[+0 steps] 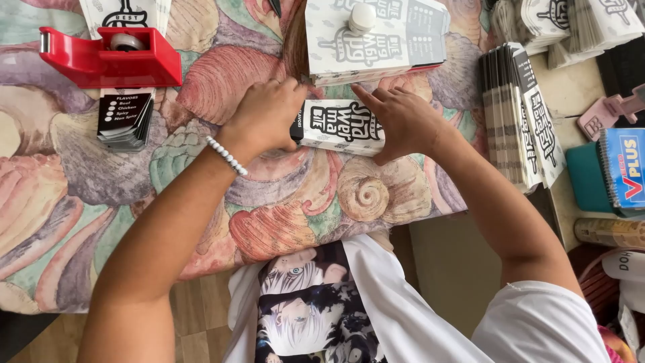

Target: A person is manually folding and stacking packaging bags on a table in a factory setting.

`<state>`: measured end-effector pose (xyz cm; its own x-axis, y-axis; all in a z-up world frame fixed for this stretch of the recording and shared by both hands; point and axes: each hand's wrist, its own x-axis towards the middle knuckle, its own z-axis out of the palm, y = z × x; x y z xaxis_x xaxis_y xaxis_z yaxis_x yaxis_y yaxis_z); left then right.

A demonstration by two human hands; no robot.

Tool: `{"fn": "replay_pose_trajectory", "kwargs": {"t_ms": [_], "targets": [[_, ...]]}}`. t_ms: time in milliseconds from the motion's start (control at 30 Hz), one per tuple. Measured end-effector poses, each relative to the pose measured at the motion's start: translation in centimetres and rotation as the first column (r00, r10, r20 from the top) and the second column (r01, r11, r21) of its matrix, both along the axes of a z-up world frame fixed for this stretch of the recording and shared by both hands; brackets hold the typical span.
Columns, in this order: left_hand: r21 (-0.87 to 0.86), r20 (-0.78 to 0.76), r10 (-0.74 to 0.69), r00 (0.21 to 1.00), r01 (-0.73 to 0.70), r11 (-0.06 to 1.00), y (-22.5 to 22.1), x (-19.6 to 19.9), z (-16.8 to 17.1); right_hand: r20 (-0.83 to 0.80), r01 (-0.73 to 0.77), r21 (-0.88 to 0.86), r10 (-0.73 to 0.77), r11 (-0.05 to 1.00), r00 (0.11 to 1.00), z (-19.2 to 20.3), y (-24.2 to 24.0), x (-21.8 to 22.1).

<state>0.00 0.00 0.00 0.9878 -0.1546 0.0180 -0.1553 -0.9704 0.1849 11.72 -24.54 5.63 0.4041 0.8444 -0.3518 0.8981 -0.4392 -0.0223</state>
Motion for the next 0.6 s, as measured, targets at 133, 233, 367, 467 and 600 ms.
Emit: {"fn": "replay_pose_trajectory", "kwargs": {"t_ms": [133,233,367,467,600], "targets": [[0.019,0.006,-0.010,1.000,0.009,1.000,0.2,1.0,-1.5,0.008,0.007,-0.021,-0.006,1.000,1.000,1.0,0.4,-0.6],[0.034,0.010,-0.010,1.000,0.010,0.999,0.3,1.3,-2.1,-0.105,0.021,0.112,-0.009,0.993,0.994,2.0,1.1,-1.8],[0.058,0.009,-0.012,1.000,0.011,0.998,0.3,1.4,-1.9,-0.170,0.068,0.498,0.020,0.864,0.985,-3.1,1.8,-2.4],[0.059,0.018,-0.018,1.000,0.017,0.998,0.2,1.6,-2.1,-0.176,0.051,0.550,0.057,0.833,0.983,-4.4,2.7,-3.3],[0.055,0.032,-0.015,0.999,0.013,0.998,0.4,1.5,-2.6,-0.090,-0.004,0.534,0.061,0.845,0.994,-7.1,3.5,-2.5]]}}
